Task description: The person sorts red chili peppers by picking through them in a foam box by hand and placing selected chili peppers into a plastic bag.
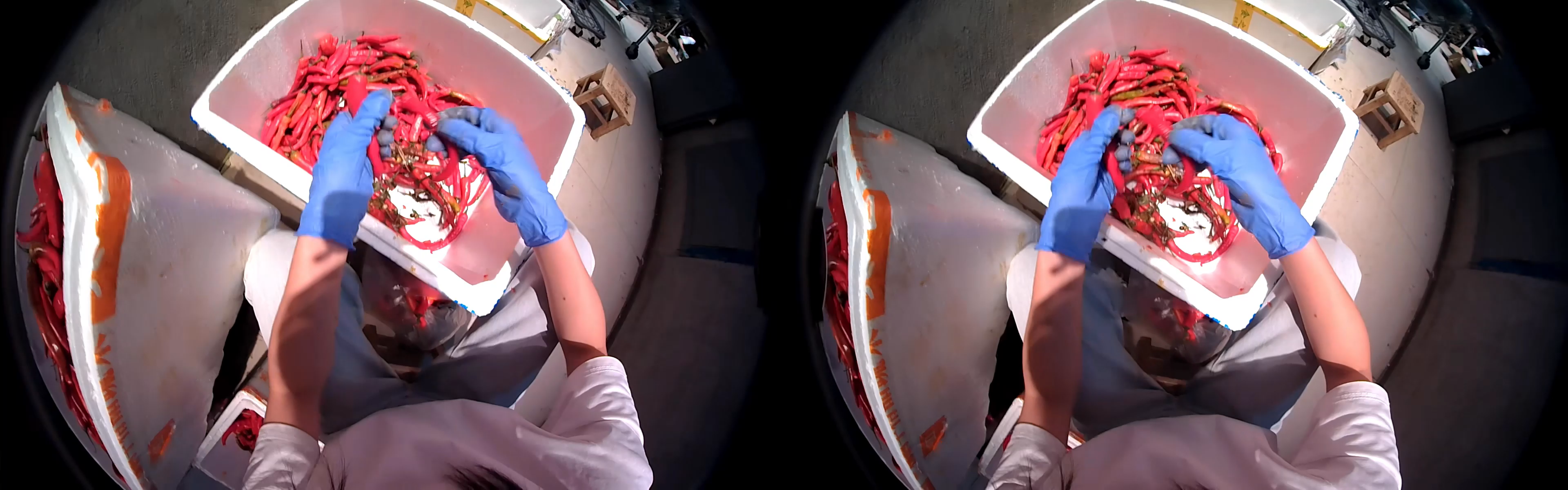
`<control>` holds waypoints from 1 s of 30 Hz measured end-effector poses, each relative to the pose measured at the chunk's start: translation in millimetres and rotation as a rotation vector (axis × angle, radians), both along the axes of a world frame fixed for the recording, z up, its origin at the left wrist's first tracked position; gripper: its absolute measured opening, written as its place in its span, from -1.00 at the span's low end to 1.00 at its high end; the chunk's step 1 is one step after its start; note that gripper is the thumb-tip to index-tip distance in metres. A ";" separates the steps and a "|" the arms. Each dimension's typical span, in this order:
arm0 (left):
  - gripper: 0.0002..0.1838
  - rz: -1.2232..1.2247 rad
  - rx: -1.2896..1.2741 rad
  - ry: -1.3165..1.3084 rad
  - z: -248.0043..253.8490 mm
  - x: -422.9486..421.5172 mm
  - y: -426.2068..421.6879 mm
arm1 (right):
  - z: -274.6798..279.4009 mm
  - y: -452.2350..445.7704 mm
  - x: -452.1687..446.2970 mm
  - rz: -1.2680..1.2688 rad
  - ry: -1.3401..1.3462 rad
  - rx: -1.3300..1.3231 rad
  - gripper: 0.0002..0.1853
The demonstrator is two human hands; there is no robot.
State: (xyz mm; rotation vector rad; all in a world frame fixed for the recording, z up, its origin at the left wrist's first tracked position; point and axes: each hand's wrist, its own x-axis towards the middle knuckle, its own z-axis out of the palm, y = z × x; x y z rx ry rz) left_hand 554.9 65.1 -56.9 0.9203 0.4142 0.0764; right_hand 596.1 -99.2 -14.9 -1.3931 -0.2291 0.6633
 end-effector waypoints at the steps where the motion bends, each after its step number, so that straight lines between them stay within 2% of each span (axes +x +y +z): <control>1: -0.71 0.007 -0.005 0.011 -2.5 1.0 2.8 | 4.4 -4.3 -7.4 -0.083 0.032 -0.041 -0.78; 4: -0.67 0.047 -0.080 0.000 -5.3 -0.6 8.6 | 23.2 -29.3 -50.8 -0.148 -0.084 -0.250 -0.80; 7: -0.59 0.008 -0.118 -0.043 -4.7 -5.0 5.6 | 25.0 -47.4 -121.6 -0.245 0.028 -0.451 -0.74; 8: -0.59 0.012 -0.126 -0.038 -7.4 -6.0 4.2 | 16.8 -58.4 -144.6 -0.176 0.013 -0.452 -0.73; 9: -0.58 -0.006 -0.141 -0.057 -9.1 -6.8 2.9 | 21.0 -62.7 -159.4 -0.003 -0.204 -0.688 -0.74; 10: -0.57 -0.025 -0.153 -0.079 -9.8 -7.0 1.8 | 18.2 -64.3 -177.5 -0.006 -0.057 -0.695 -0.75; 11: -0.57 -0.024 -0.155 -0.079 -10.8 -6.8 0.6 | 1.2 -65.4 -195.0 0.009 -0.162 -0.706 -0.71; 12: -0.56 -0.025 -0.149 -0.072 -11.9 -5.9 -0.6 | -15.0 -68.9 -207.2 0.140 -0.301 -0.842 -0.67; 13: -0.55 -0.026 -0.144 -0.066 -12.0 -6.0 -1.9 | -31.2 -62.5 -217.0 0.149 -0.557 -0.918 -0.72; 14: -0.55 -0.039 -0.115 -0.080 -9.7 -8.8 -3.1 | -45.8 -56.7 -221.5 0.242 -0.586 -1.024 -0.80; 16: -0.56 -0.049 -0.112 -0.038 -2.9 -8.2 -4.4 | -102.4 -51.6 -230.1 0.246 -0.732 -1.115 -0.70; 17: -0.56 -0.058 -0.107 0.011 -0.5 -8.1 -4.3 | -131.3 -47.1 -230.7 0.338 -0.655 -1.265 -0.72; 19: -0.57 -0.057 -0.067 0.001 -2.6 -8.6 -3.5 | -163.0 -37.1 -225.2 0.141 -0.995 -1.240 -0.79; 23: -0.59 -0.025 -0.129 -0.022 -3.9 -8.6 -2.2 | -149.8 -33.9 -238.0 0.139 -0.979 -1.240 -0.63; 25: -0.59 -0.034 -0.134 -0.103 -6.1 -8.1 -1.9 | -152.3 -35.8 -257.4 0.344 -0.722 -1.135 -0.71; 26: -0.60 -0.046 -0.132 -0.121 -7.4 -8.6 -2.3 | -159.7 -30.3 -263.3 0.534 -0.653 -1.196 -0.78; 27: -0.60 -0.049 -0.133 -0.116 -6.6 -9.0 -2.7 | -187.3 -25.6 -272.7 0.534 -0.647 -1.196 -0.78; 29: -0.60 -0.035 -0.121 -0.085 -4.9 -8.6 -2.9 | -247.0 -14.5 -289.7 0.327 -0.591 -1.375 -0.87; 30: -0.60 -0.042 -0.118 -0.052 -4.5 -6.0 0.3 | -244.3 -3.7 -281.9 0.353 -0.686 -1.556 -0.85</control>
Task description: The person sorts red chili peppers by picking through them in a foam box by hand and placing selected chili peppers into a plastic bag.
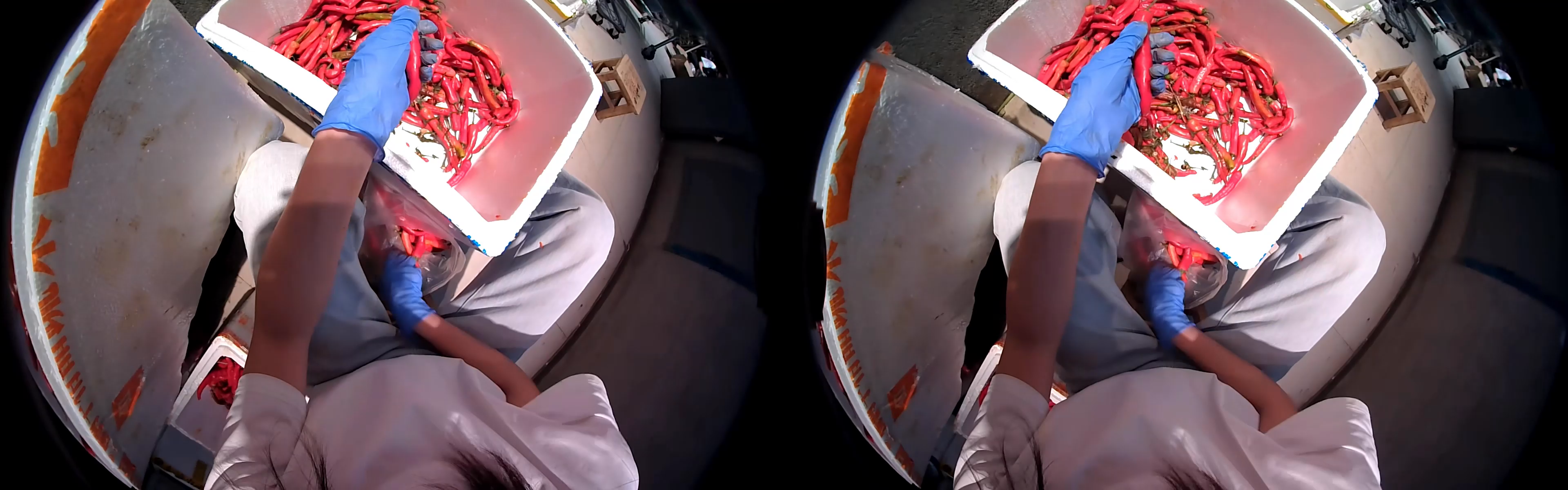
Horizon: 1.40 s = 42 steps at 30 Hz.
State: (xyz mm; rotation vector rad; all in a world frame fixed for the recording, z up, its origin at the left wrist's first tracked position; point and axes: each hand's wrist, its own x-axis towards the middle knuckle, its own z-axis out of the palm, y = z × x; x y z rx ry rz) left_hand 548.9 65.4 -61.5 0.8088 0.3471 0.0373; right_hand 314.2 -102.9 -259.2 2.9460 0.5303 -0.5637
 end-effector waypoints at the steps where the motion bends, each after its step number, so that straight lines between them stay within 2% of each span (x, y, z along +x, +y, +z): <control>1: -0.60 -0.002 0.003 0.002 -3.6 1.8 2.9 | -5.8 4.4 7.6 -0.002 0.002 0.003 -0.85; 3: -0.60 -0.050 -0.001 -0.051 -8.2 1.9 5.5 | -28.2 7.5 12.7 -0.086 0.140 0.028 -0.86; 5: -0.60 -0.059 -0.016 -0.042 -8.7 0.8 4.2 | -35.0 3.1 12.8 -0.042 0.071 0.051 -0.87; 7: -0.60 -0.060 -0.032 -0.039 -6.8 2.2 4.8 | -25.2 -0.5 18.9 0.064 0.172 0.094 -0.89; 11: -0.60 -0.060 -0.023 -0.047 -6.8 3.7 4.5 | 18.8 -7.8 7.5 -0.037 0.149 0.209 -0.84; 13: -0.60 -0.047 -0.006 -0.045 -9.0 2.6 2.6 | 40.5 -10.5 9.4 0.115 0.285 0.282 -0.73; 14: -0.60 -0.049 -0.013 -0.056 -11.1 4.3 2.2 | 33.1 -9.2 7.4 0.112 0.285 0.281 -0.73; 16: -0.61 -0.057 -0.018 -0.067 -12.6 5.4 -0.2 | 6.9 -2.8 5.1 0.422 0.162 0.098 -0.66; 17: -0.61 -0.053 -0.012 -0.055 -13.3 5.3 -0.8 | -1.1 -1.8 7.9 0.420 0.162 0.102 -0.66; 19: -0.61 -0.054 -0.001 -0.038 -14.7 4.3 -0.6 | -4.8 5.2 17.8 0.540 0.286 -0.072 -0.67; 20: -0.61 -0.066 -0.013 -0.049 -15.8 5.0 0.3 | -5.3 10.0 19.8 0.533 0.279 -0.163 -0.76; 21: -0.62 -0.079 -0.027 -0.059 -15.4 5.4 0.9 | -8.7 9.0 17.6 0.532 0.279 -0.161 -0.76; 23: -0.62 -0.075 -0.014 -0.041 -14.5 7.6 2.4 | -14.4 3.5 13.6 0.566 0.186 0.008 -0.83; 27: -0.62 -0.069 -0.019 -0.026 -13.2 7.2 2.6 | -10.6 -8.1 12.6 0.683 0.180 0.023 -0.85; 29: -0.62 -0.070 -0.016 -0.024 -14.3 7.0 3.3 | 20.0 -5.9 19.5 0.512 0.104 0.164 -0.80; 30: -0.62 -0.072 -0.011 -0.025 -15.0 7.6 3.7 | 30.9 -5.8 21.1 0.513 0.103 0.162 -0.80; 32: -0.62 -0.076 -0.033 -0.049 -16.2 7.4 4.5 | 56.0 -5.6 25.1 0.185 0.193 0.719 -0.75; 35: -0.62 -0.073 -0.044 -0.076 -15.1 6.1 5.0 | 131.9 -10.3 57.6 0.098 0.352 0.792 -0.65; 37: -0.61 -0.072 -0.038 -0.079 -14.9 5.5 3.0 | 152.0 -26.5 73.6 0.076 0.383 0.720 -0.62; 39: -0.61 -0.077 -0.021 -0.056 -13.8 5.0 2.4 | 161.9 -34.5 67.8 0.177 0.412 0.638 -0.61; 42: -0.61 -0.057 0.001 -0.015 -10.9 4.4 0.0 | 140.6 -42.4 42.9 0.338 0.482 0.717 -0.54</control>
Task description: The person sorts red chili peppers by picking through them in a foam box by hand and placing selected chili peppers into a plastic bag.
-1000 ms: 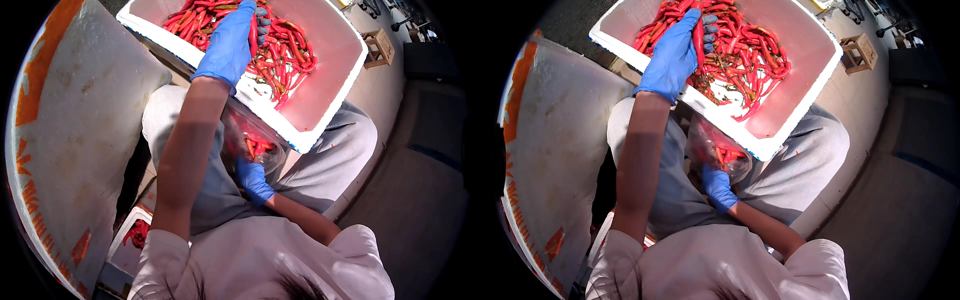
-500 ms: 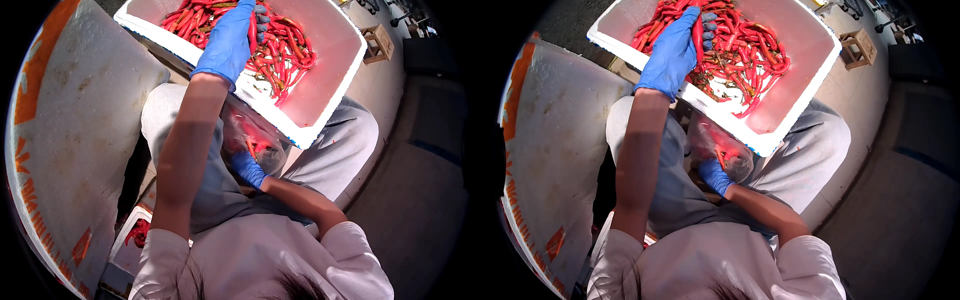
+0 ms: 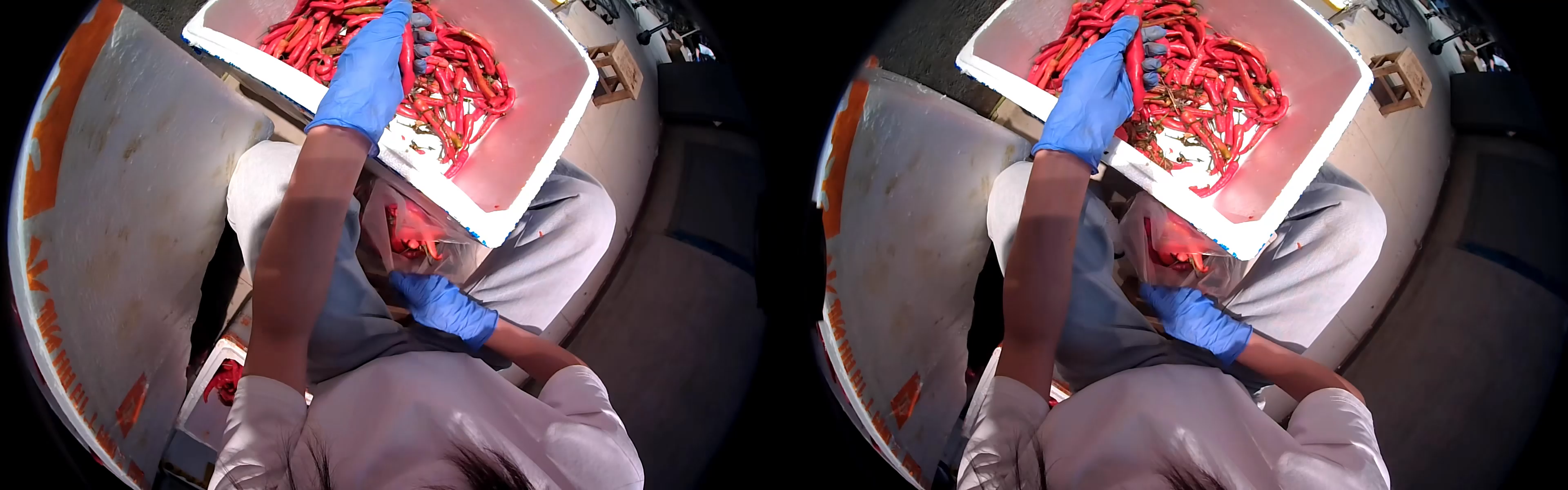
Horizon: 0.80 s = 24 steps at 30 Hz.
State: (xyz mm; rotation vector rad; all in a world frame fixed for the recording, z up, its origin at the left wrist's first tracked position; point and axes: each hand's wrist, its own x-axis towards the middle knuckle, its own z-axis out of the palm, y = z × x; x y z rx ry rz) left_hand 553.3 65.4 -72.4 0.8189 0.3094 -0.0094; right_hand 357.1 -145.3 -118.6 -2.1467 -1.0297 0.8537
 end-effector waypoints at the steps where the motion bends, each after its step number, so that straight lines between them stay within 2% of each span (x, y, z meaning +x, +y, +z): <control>1: -0.61 -0.005 0.004 0.001 -0.1 0.6 0.2 | 2.8 2.5 0.5 -0.005 0.001 0.004 -0.54; 3: -0.62 -0.032 -0.029 -0.034 -1.6 -0.1 0.9 | 12.4 6.6 3.7 -0.139 0.262 -0.100 -0.60; 4: -0.62 -0.036 -0.029 -0.029 -2.0 -0.9 0.4 | 7.5 6.2 5.0 -0.302 0.282 0.002 -0.73; 5: -0.62 -0.030 -0.015 -0.015 -1.6 -0.7 -0.2 | 4.1 5.7 8.8 -0.306 0.285 0.001 -0.73; 7: -0.63 -0.026 -0.002 -0.005 -1.8 0.6 -0.7 | -2.8 2.8 20.3 -0.536 -0.049 -0.159 -0.79; 8: -0.63 -0.032 -0.006 -0.006 -3.2 1.2 -0.3 | -15.6 -2.9 23.7 -0.436 -0.262 -0.057 -0.78; 9: -0.64 -0.039 -0.009 -0.008 -3.4 1.7 -0.2 | -27.0 -9.2 25.9 -0.437 -0.265 -0.054 -0.78; 11: -0.63 -0.038 -0.005 -0.003 -2.4 2.0 -1.4 | -44.3 -18.3 27.9 -0.063 -0.037 -0.417 -0.66; 12: -0.63 -0.037 -0.003 0.004 -1.4 1.9 -1.9 | -48.1 -16.9 20.5 -0.137 -0.217 -0.441 -0.58; 13: -0.63 -0.040 0.000 0.000 -1.4 0.9 -2.7 | -40.8 -10.3 23.3 -0.142 -0.219 -0.439 -0.58; 15: -0.62 0.022 -0.030 -0.032 -3.0 -2.2 -5.3 | -12.8 -0.3 30.8 -0.363 -0.537 -0.175 -0.59; 17: -0.60 0.029 -0.022 -0.024 -3.4 -1.1 -4.2 | 28.2 4.1 35.0 -0.372 -0.522 -0.190 -0.55; 19: -0.57 0.004 -0.047 -0.042 -0.6 -2.3 -4.5 | 68.8 6.1 47.0 -0.329 -0.380 -0.030 -0.65; 20: -0.56 0.004 -0.062 -0.017 5.5 -3.9 -6.3 | 83.0 3.6 56.0 -0.332 -0.385 -0.032 -0.65; 22: -0.57 0.015 -0.053 0.013 10.4 -4.8 -8.0 | 104.3 -3.7 84.0 -0.408 -0.353 0.068 -0.72; 23: -0.57 0.028 -0.042 0.046 10.5 -3.9 -7.3 | 112.6 -1.2 102.0 -0.524 -0.319 0.109 -0.80; 24: -0.60 0.027 -0.056 0.035 8.1 -2.4 -5.5 | 119.1 0.0 125.0 -0.534 -0.322 0.081 -0.78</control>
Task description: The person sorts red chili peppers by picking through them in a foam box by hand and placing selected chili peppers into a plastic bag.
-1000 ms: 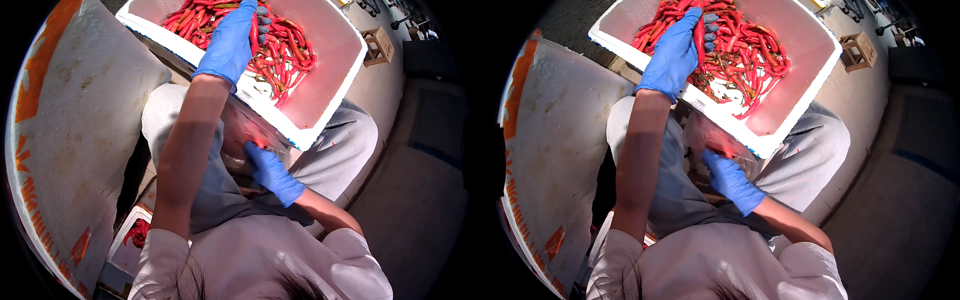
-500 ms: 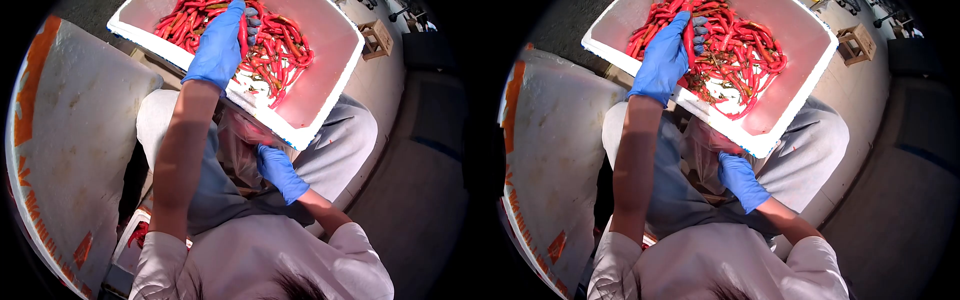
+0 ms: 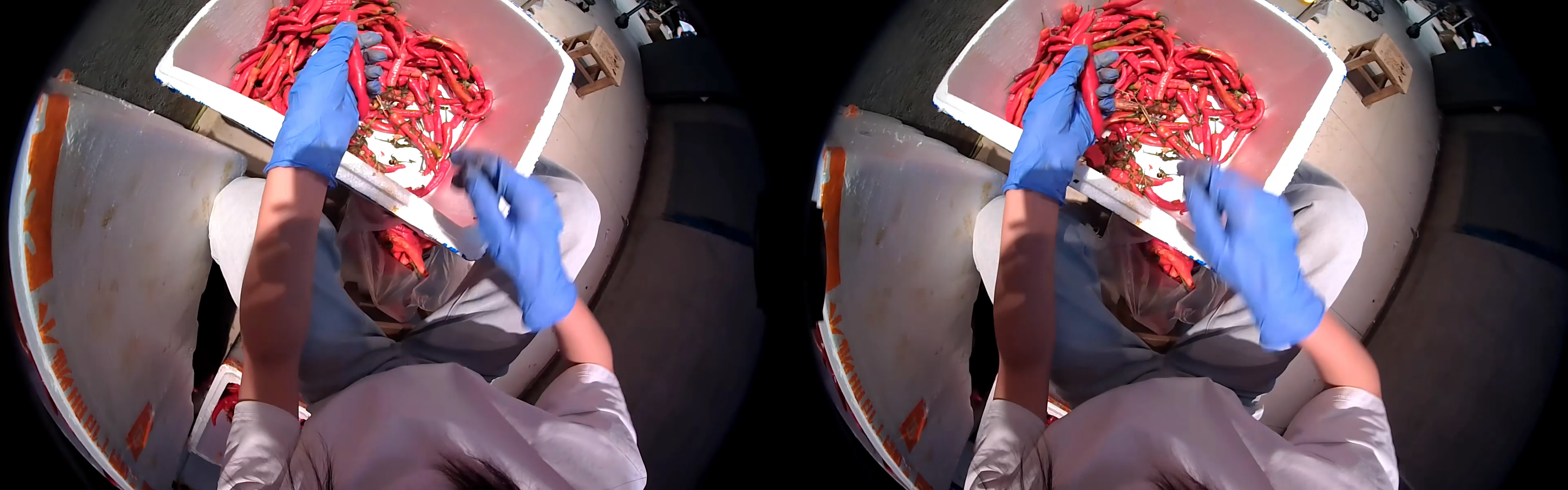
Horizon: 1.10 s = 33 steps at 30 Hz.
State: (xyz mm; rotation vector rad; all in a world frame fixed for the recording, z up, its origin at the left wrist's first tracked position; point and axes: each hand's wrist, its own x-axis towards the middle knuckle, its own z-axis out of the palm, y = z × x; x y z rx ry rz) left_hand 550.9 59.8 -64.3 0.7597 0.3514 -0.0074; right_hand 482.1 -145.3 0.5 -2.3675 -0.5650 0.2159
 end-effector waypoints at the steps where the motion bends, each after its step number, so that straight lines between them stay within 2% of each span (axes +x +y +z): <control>1: -0.60 -0.003 0.001 -0.002 -1.9 1.0 1.2 | -5.0 4.0 23.6 -0.064 0.025 0.010 -0.77; 4: -0.72 0.004 -0.038 0.031 -3.4 4.5 3.2 | -61.6 9.6 105.2 0.140 -0.131 -0.201 -0.75; 6: -0.74 -0.005 -0.030 0.041 -5.1 6.3 3.8 | -110.9 19.8 147.9 0.269 0.058 -0.205 -0.76; 8: -0.77 -0.059 -0.078 0.007 -4.7 6.5 7.6 | -178.8 31.7 183.7 0.384 0.152 -0.455 -0.77; 9: -0.77 -0.059 -0.073 0.006 -4.2 6.1 8.3 | -194.0 38.9 185.7 0.374 0.176 -0.569 -0.78; 11: -0.77 -0.017 -0.075 0.013 -2.2 5.6 10.2 | -224.9 45.6 184.9 0.562 0.025 -0.767 -0.79; 13: -0.76 0.000 -0.053 0.018 0.6 4.9 10.7 | -261.1 47.4 181.9 0.250 0.077 -0.582 -0.83; 15: -0.76 0.022 -0.030 0.041 3.5 2.8 7.8 | -278.4 52.5 179.5 0.161 0.093 -0.497 -0.83; 17: -0.76 0.037 -0.011 0.063 5.3 4.1 6.6 | -285.1 55.0 178.6 -0.020 0.233 -0.365 -0.77; 19: -0.75 0.032 0.010 0.082 6.1 4.8 6.2 | -288.7 56.5 176.3 0.021 0.302 -0.376 -0.75; 22: -0.75 0.004 -0.016 0.072 -2.2 8.9 9.7 | -289.6 58.1 172.4 0.227 0.149 -0.510 -0.61; 23: -0.74 -0.012 -0.014 0.072 -5.1 9.6 11.1 | -290.7 59.1 168.7 0.212 0.109 -0.533 -0.61; 26: -0.74 0.020 -0.043 0.045 -5.4 7.4 10.9 | -269.0 68.0 174.9 0.137 0.270 -0.425 -0.63; 28: -0.74 0.052 -0.047 0.035 -4.5 6.7 11.0 | -259.8 68.8 192.7 0.125 0.396 -0.158 -0.58; 29: -0.75 0.046 -0.066 0.022 -5.2 5.4 11.9 | -256.4 67.5 194.3 0.039 0.450 0.095 -0.62; 31: -0.75 0.036 -0.085 -0.006 -4.0 5.2 13.1 | -188.2 68.4 190.5 0.033 0.504 0.176 -0.73; 33: -0.77 0.048 0.000 -0.023 -1.4 4.6 14.0 | -139.3 63.1 185.7 0.095 0.583 0.343 -0.78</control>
